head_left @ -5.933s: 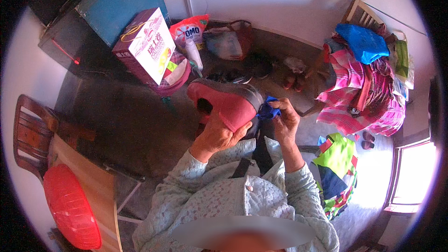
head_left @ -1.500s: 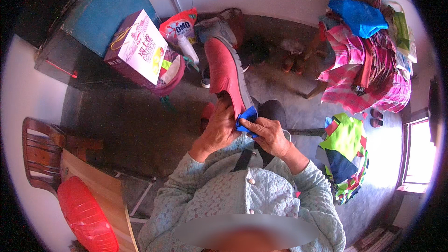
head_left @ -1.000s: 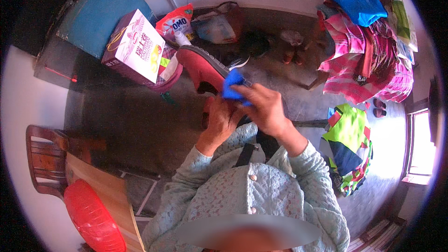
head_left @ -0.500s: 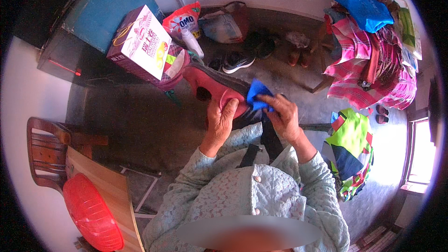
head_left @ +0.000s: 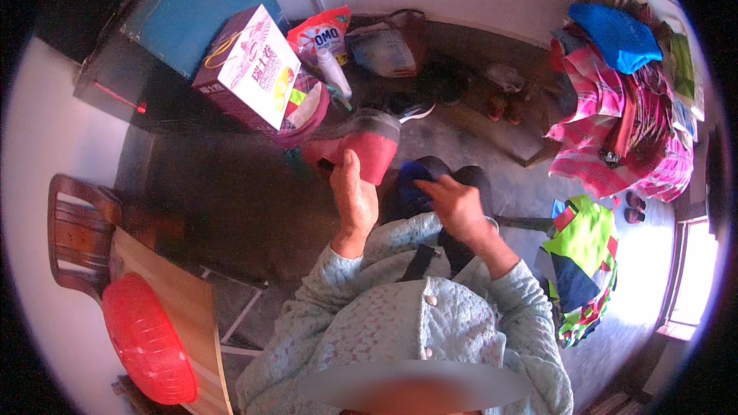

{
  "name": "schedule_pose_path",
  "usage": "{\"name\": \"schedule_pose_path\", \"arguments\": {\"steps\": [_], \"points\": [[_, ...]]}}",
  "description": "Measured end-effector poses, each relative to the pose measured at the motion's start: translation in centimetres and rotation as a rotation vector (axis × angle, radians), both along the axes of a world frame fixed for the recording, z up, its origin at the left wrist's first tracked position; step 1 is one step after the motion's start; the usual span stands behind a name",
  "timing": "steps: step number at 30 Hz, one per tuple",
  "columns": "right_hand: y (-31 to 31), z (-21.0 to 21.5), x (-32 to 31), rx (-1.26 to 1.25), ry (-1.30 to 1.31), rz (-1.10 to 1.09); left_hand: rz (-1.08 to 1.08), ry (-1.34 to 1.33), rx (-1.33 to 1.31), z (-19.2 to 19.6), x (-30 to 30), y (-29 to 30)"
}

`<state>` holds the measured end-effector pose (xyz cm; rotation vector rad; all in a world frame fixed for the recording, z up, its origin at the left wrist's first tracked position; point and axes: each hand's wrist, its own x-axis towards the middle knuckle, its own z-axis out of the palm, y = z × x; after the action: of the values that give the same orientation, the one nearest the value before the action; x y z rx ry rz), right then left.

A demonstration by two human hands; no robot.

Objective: The person wipes a red slip-on shoe with a blue cloth, cleaning the upper and sole. The person then places the red shoe into a clear plastic bag and picks up a white sneaker to inspect it.

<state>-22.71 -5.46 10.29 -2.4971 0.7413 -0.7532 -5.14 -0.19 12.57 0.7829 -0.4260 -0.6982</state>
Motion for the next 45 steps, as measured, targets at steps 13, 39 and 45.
{"name": "schedule_pose_path", "arguments": {"steps": [13,39,45], "points": [[-1.5,7.6,4.9,-0.133,-0.216,0.071,-0.057,-0.152,0.028,0.7,-2.0,0.1],[0.7,-0.6,1.9,0.828,-0.506,0.316,-0.251,0.120,-0.171,2.0,1.8,1.9],[-0.5,-0.9,0.8,1.520,-0.974,0.204,-0.398,0.154,-0.246,1.7,2.0,2.0]]}}
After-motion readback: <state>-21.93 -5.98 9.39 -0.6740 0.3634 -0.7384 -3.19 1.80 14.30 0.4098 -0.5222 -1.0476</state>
